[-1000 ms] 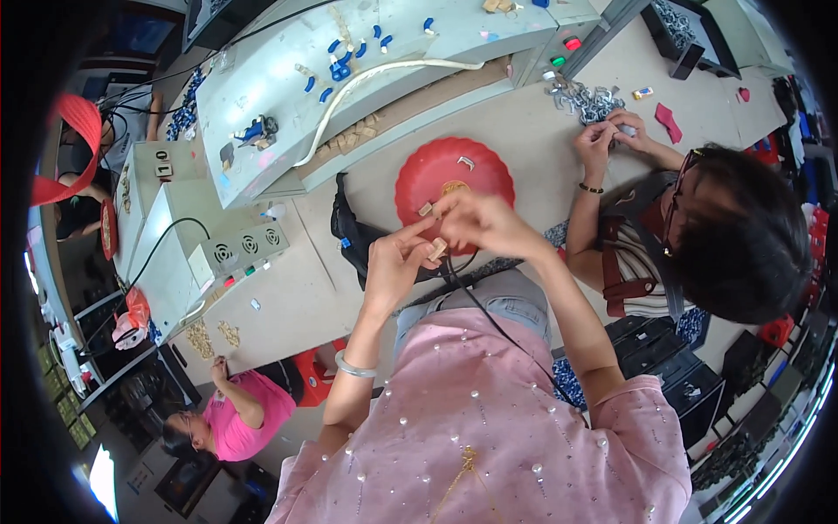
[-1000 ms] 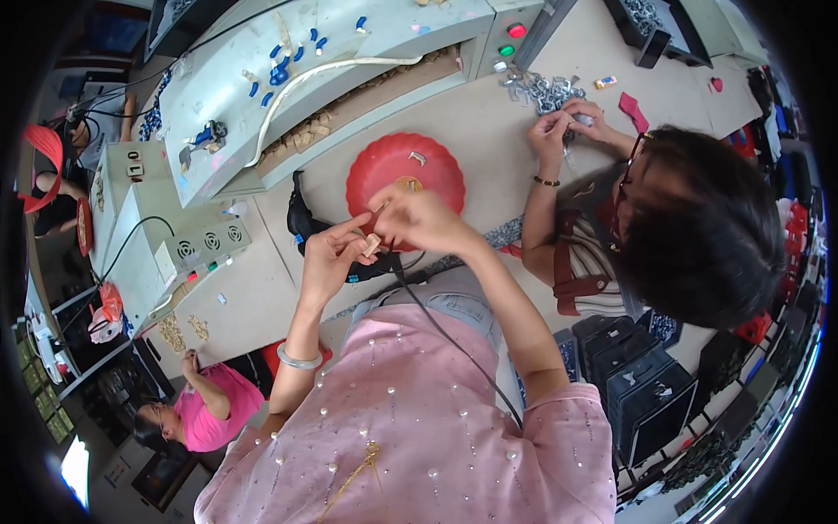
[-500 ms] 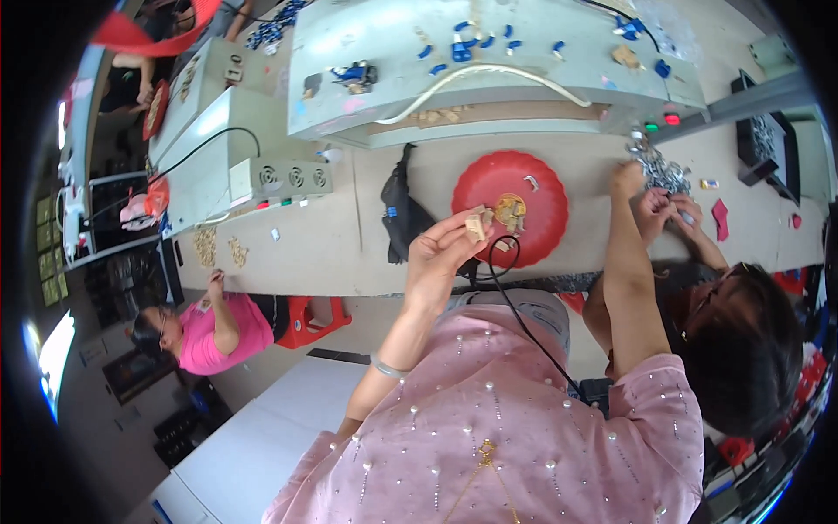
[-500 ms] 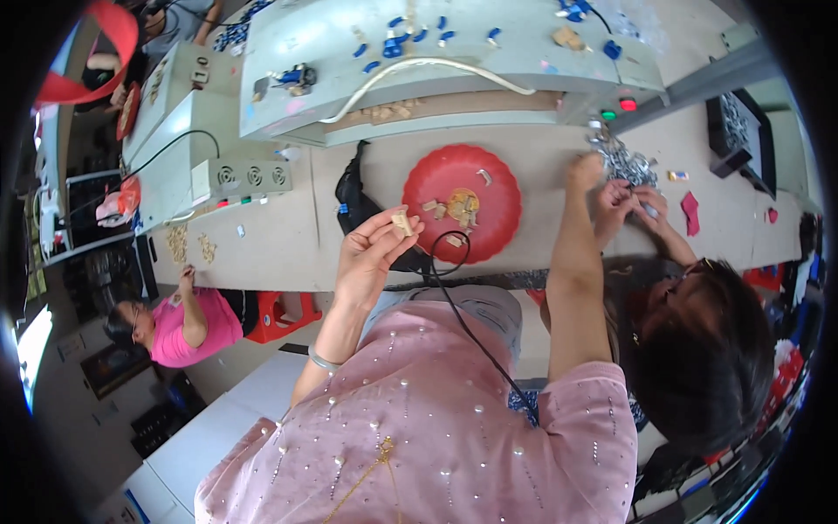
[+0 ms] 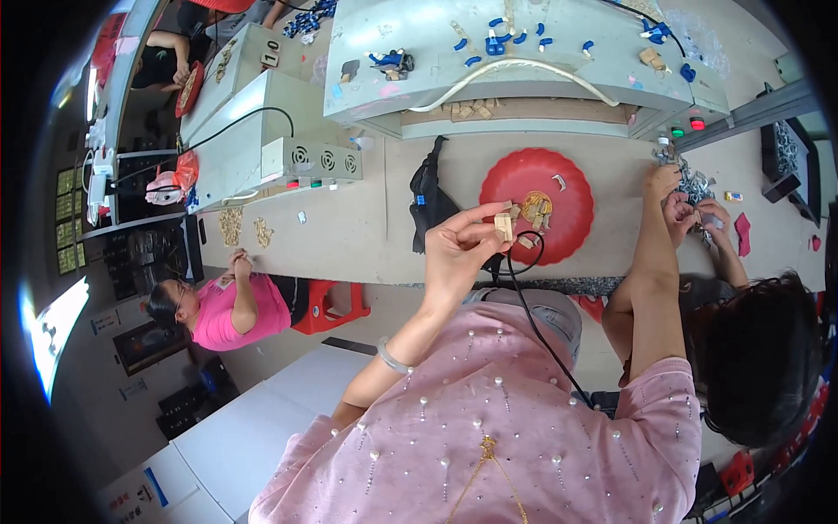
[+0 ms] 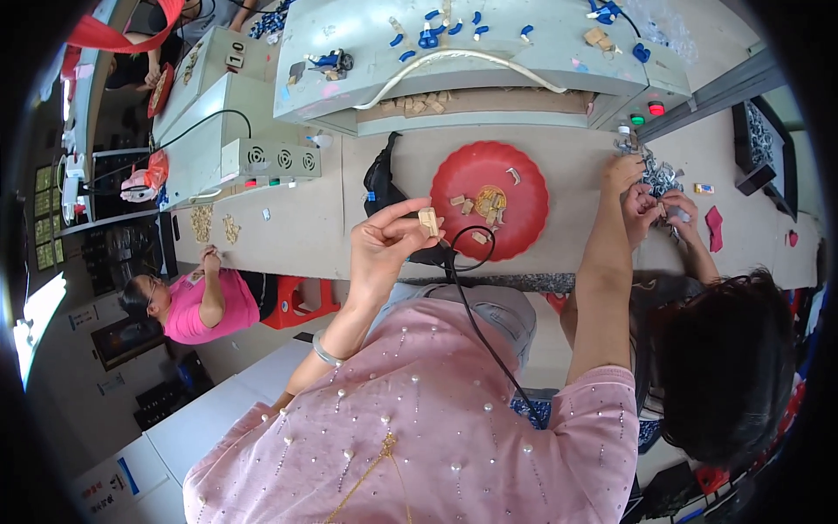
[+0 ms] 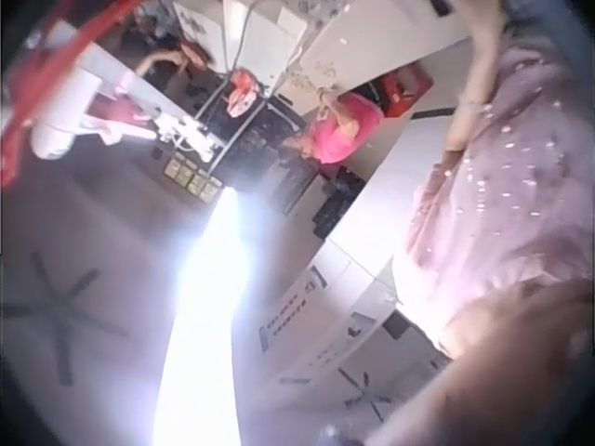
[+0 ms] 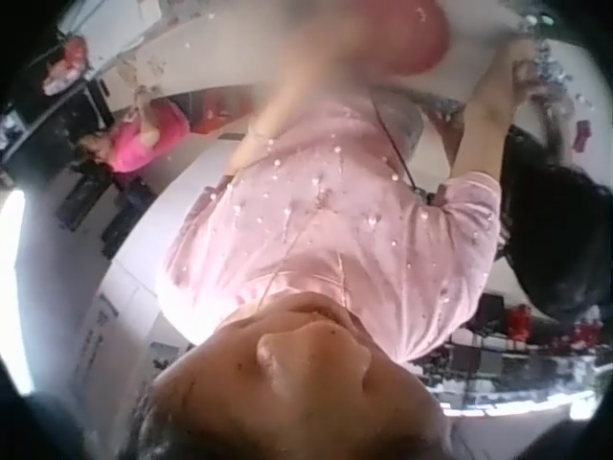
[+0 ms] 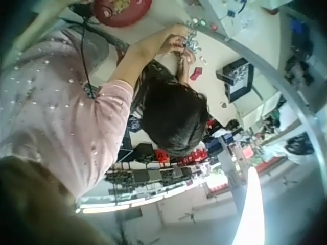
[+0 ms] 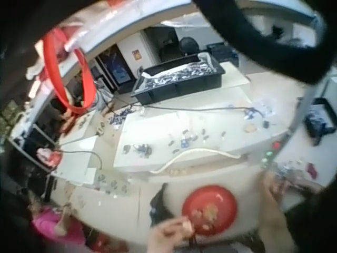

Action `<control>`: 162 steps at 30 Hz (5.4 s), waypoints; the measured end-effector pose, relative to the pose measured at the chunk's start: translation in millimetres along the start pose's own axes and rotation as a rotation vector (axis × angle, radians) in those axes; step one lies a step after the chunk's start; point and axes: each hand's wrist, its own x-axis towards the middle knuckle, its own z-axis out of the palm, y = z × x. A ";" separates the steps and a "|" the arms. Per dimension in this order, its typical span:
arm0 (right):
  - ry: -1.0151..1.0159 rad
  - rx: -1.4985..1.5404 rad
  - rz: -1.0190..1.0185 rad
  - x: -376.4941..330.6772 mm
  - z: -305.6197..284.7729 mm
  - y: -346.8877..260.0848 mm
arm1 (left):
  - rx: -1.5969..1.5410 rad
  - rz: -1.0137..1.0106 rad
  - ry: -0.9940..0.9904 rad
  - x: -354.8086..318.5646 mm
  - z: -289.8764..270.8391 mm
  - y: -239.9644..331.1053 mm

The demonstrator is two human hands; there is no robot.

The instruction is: The person assembles small wooden blocks and plastic components by hand, joining them together with glue from a bottle.

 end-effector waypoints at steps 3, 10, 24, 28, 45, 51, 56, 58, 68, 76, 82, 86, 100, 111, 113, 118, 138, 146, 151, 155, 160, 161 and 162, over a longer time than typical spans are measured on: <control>0.047 -0.024 -0.067 0.4 -2.0 1.9 | 0.048 0.080 0.008 -4.1 -1.4 -10.7; 0.158 -0.099 -0.208 -42.7 -27.6 -36.8 | -0.009 0.122 0.071 -9.6 -2.4 -21.3; 0.033 0.718 0.077 -123.3 -228.6 -102.1 | -0.216 0.002 -0.055 -7.4 -10.7 -13.6; -0.426 1.526 0.081 -186.2 -372.8 -173.2 | -0.179 0.063 -0.049 -9.2 -8.8 -16.4; -0.793 1.617 0.078 -215.5 -419.7 -207.8 | -0.103 0.161 0.061 -19.5 -3.6 -2.6; -0.934 1.792 0.292 -211.9 -411.8 -203.2 | -0.092 0.159 0.047 -16.1 -5.9 -2.3; -0.984 1.857 0.357 -211.4 -408.8 -200.4 | -0.109 0.122 0.011 -14.0 -6.1 -1.7; -0.990 1.870 0.358 -211.2 -407.8 -199.4 | -0.110 0.120 0.006 -13.5 -6.3 -1.7; -0.881 1.615 0.068 -207.6 -419.2 -208.2 | -0.063 0.151 -0.114 -15.8 -11.0 4.3; -0.762 1.549 -0.082 -215.8 -418.9 -212.1 | 0.264 0.180 -0.007 -15.4 -11.8 -1.7; -0.776 1.702 0.136 -193.4 -408.1 -198.5 | 0.230 0.140 0.054 -16.3 -9.2 8.2; -0.209 1.330 0.058 -170.2 -384.7 -185.3 | 0.176 0.094 0.045 -15.8 -14.7 5.4; -1.069 1.681 0.043 -217.2 -430.6 -206.4 | 0.518 0.910 0.200 -21.3 -9.3 10.0; -1.003 1.757 0.105 -214.0 -429.7 -208.3 | 0.673 1.027 0.169 -20.5 -5.9 1.8; -1.018 1.765 0.121 -214.6 -427.5 -208.0 | 0.657 0.988 0.127 -20.8 -5.5 1.4; -1.105 1.820 0.198 -210.8 -419.3 -207.0 | 0.467 0.635 0.057 -26.5 -2.3 3.9; -0.954 1.653 0.147 -224.3 -415.3 -218.7 | -0.166 0.112 0.159 -14.8 -13.5 3.9; -0.771 1.542 0.092 -235.4 -415.5 -229.2 | -0.038 0.184 0.196 -14.5 -10.1 -2.4; -0.428 1.270 -0.243 -238.1 -415.5 -235.1 | 0.075 0.187 0.248 -17.2 -4.8 0.5; -0.385 1.270 -0.255 -240.2 -410.2 -237.5 | 0.105 0.221 0.271 -19.9 -0.9 3.1; -0.624 1.436 -0.117 -238.0 -406.9 -235.5 | 0.140 0.234 0.298 -22.6 -0.8 5.4; -0.626 1.434 -0.119 -237.2 -406.5 -235.3 | 0.196 0.270 0.305 -23.0 -0.4 5.5; -0.640 1.452 -0.119 -236.1 -405.7 -235.3 | 0.252 0.307 0.311 -23.5 0.1 5.7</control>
